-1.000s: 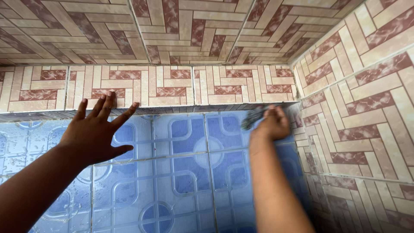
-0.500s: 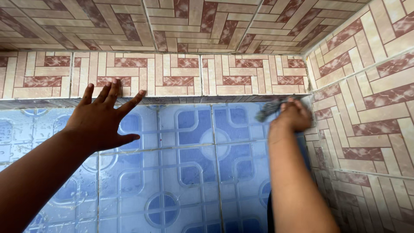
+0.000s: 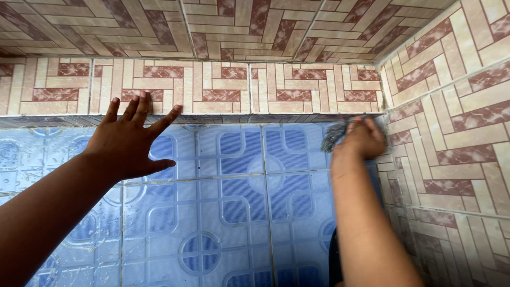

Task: The person cleans the edges of a tiled floor and the base of a tiled wall using a small scrubber and by wiping the area with their hands.

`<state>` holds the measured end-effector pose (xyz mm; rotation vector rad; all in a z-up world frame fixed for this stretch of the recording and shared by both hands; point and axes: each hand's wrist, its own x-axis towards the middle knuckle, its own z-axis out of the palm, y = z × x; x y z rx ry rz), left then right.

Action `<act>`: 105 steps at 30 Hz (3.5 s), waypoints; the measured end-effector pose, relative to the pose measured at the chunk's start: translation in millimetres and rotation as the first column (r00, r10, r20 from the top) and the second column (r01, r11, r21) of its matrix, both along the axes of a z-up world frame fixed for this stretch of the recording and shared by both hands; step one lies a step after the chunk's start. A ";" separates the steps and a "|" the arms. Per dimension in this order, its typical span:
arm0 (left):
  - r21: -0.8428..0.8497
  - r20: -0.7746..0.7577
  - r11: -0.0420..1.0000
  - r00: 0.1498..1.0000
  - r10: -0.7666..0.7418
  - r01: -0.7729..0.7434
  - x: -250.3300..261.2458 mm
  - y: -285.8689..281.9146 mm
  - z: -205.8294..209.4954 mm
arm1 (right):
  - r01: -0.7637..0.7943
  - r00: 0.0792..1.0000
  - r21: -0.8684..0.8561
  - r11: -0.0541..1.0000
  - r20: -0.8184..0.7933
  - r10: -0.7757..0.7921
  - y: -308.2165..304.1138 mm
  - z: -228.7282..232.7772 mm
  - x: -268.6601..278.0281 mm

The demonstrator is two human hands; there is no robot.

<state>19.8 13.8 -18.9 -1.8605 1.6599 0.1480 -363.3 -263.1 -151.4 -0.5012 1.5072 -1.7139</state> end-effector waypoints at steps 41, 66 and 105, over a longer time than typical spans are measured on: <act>0.090 0.065 0.996 0.998 0.014 -0.020 -5.3 5.1 6.5 | 0.016 0.999 -0.147 0.989 0.040 -0.010 29.5 -7.9 44.9; 0.107 0.175 0.994 0.985 -0.014 -0.005 -10.8 15.5 8.6 | -0.088 0.994 -0.171 0.981 -0.079 0.075 47.4 -1.2 64.1; -0.029 0.077 0.999 0.997 0.021 -0.018 3.1 24.5 -9.7 | -0.127 0.989 -0.119 0.985 -0.093 0.117 52.9 -38.2 71.2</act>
